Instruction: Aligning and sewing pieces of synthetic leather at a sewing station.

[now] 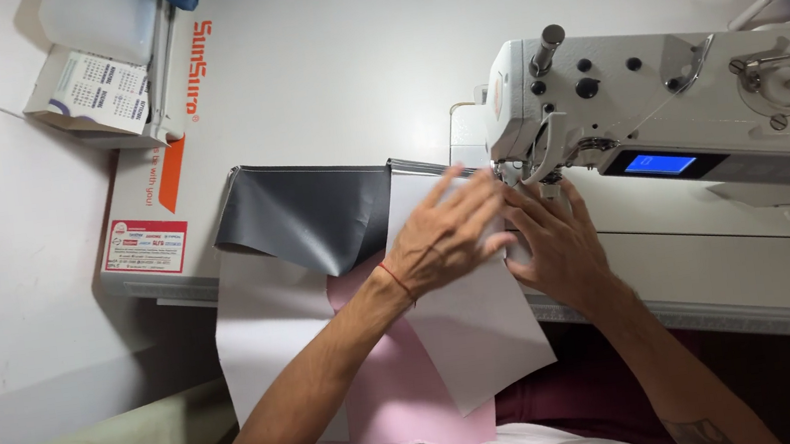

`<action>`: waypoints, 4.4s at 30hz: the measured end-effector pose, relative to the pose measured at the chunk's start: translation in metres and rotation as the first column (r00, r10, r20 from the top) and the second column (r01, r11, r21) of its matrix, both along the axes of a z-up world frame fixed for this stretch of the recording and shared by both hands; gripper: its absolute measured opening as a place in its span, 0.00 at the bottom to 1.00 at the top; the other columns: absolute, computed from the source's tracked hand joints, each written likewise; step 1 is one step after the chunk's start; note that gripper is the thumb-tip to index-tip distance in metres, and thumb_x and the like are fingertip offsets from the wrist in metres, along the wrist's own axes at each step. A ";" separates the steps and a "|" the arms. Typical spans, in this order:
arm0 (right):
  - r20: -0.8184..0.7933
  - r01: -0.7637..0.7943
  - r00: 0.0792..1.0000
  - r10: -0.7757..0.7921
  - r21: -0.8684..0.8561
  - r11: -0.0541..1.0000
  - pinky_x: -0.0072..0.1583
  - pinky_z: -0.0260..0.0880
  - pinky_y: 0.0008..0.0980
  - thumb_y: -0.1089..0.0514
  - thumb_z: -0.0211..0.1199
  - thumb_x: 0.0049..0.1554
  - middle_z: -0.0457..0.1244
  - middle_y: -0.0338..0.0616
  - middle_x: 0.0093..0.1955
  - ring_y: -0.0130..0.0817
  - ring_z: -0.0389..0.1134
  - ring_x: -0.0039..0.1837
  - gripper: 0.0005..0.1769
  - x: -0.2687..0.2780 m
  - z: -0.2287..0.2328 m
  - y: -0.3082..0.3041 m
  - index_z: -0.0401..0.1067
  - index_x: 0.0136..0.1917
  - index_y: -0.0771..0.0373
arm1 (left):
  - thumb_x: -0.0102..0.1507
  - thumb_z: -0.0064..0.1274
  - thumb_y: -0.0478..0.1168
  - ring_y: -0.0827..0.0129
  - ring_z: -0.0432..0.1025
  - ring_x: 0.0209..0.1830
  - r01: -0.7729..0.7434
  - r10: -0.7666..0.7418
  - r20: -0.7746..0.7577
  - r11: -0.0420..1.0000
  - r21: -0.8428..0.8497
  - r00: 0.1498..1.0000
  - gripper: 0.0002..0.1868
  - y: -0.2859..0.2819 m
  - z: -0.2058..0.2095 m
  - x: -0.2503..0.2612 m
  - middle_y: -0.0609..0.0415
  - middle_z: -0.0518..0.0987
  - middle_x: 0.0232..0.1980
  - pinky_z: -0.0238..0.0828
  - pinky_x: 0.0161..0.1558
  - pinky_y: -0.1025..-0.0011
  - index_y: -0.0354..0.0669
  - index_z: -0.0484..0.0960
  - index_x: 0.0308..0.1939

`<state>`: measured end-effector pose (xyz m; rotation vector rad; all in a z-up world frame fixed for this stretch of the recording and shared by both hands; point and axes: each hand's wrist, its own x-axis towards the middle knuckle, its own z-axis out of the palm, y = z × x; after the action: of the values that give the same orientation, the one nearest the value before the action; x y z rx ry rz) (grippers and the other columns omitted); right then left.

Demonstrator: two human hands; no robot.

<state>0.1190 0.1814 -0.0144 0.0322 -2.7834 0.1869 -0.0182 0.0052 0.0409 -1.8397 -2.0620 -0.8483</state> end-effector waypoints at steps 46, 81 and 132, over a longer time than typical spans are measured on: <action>-0.051 0.038 0.997 -0.051 -0.223 0.974 0.81 0.57 0.47 0.65 0.69 0.55 0.66 0.34 0.70 0.38 0.64 0.76 0.27 0.018 0.012 -0.037 0.76 0.68 0.52 | 0.62 0.63 0.51 0.52 0.84 0.41 -0.111 0.375 0.242 0.712 -0.693 0.895 0.09 0.087 -0.047 -0.096 0.55 0.86 0.32 0.78 0.48 0.53 0.53 0.88 0.35; -0.052 0.033 0.998 -0.043 -0.187 0.982 0.74 0.61 0.48 0.68 0.64 0.51 0.57 0.49 0.78 0.45 0.61 0.77 0.40 0.009 0.020 -0.021 0.66 0.77 0.59 | 0.64 0.57 0.52 0.58 0.82 0.38 -0.202 0.424 0.239 0.762 -0.615 0.873 0.09 0.081 -0.078 -0.092 0.59 0.85 0.32 0.68 0.44 0.57 0.56 0.87 0.36; -0.008 0.135 0.991 -0.137 0.228 0.964 0.65 0.64 0.46 0.60 0.65 0.55 0.59 0.53 0.76 0.43 0.63 0.76 0.38 -0.013 0.020 -0.033 0.63 0.78 0.64 | 0.62 0.63 0.51 0.52 0.83 0.42 -0.093 0.392 0.295 0.723 -0.684 0.871 0.07 0.098 -0.088 -0.121 0.59 0.86 0.31 0.72 0.52 0.53 0.57 0.88 0.33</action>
<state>0.1061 0.1484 0.0053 -0.1025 -2.7873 -0.1685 -0.1389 0.1030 -0.0472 -1.6741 -3.1289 -0.5007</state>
